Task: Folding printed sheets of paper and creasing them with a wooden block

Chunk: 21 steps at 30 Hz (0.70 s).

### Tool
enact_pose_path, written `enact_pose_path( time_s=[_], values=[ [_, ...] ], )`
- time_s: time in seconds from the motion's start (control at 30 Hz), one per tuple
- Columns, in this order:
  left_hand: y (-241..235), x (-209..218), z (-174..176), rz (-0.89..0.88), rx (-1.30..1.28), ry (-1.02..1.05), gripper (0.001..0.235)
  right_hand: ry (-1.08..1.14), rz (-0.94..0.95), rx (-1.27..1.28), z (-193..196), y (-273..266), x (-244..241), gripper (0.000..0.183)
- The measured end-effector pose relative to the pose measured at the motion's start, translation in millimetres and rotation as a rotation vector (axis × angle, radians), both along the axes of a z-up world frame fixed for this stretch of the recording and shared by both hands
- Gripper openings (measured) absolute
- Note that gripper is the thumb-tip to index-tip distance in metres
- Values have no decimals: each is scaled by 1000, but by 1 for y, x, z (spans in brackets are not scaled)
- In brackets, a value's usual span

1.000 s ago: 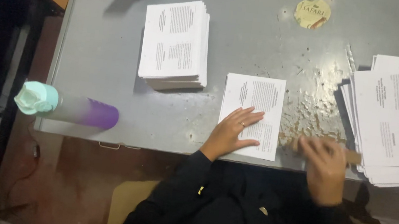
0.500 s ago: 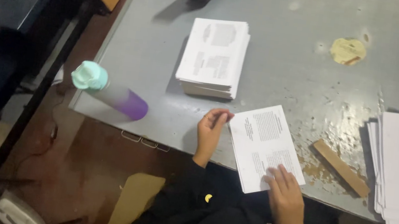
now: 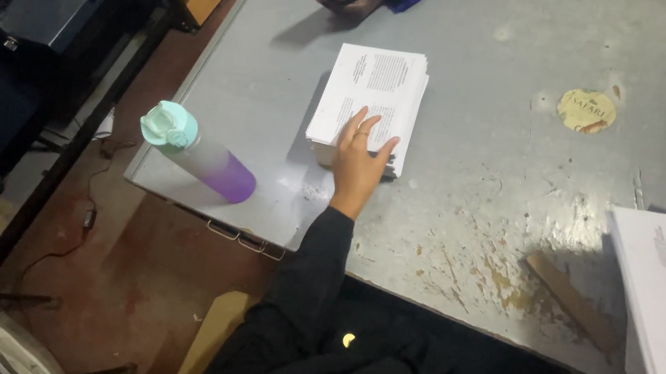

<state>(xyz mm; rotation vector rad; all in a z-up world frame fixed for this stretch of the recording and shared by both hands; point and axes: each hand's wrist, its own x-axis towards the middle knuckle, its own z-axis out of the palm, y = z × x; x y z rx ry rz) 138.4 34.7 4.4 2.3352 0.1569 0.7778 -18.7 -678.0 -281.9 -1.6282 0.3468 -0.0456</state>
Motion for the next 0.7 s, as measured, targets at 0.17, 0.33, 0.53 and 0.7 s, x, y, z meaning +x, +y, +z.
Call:
enact_pose_path(
  time_s=[0.17, 0.33, 0.53, 0.7],
  values=[
    [2, 26, -32, 0, 90, 225, 58, -597, 196, -864, 108, 119, -47, 58],
    [0, 55, -72, 138, 823, 34, 50, -538, 195, -1035, 186, 216, -35, 30],
    [45, 36, -65, -10, 166, 189, 60, -693, 197, -1222, 209, 333, 12, 35],
    [2, -57, -6, -67, 268, -122, 58, -512, 99, -1286, 205, 329, 30, 55]
  ],
)
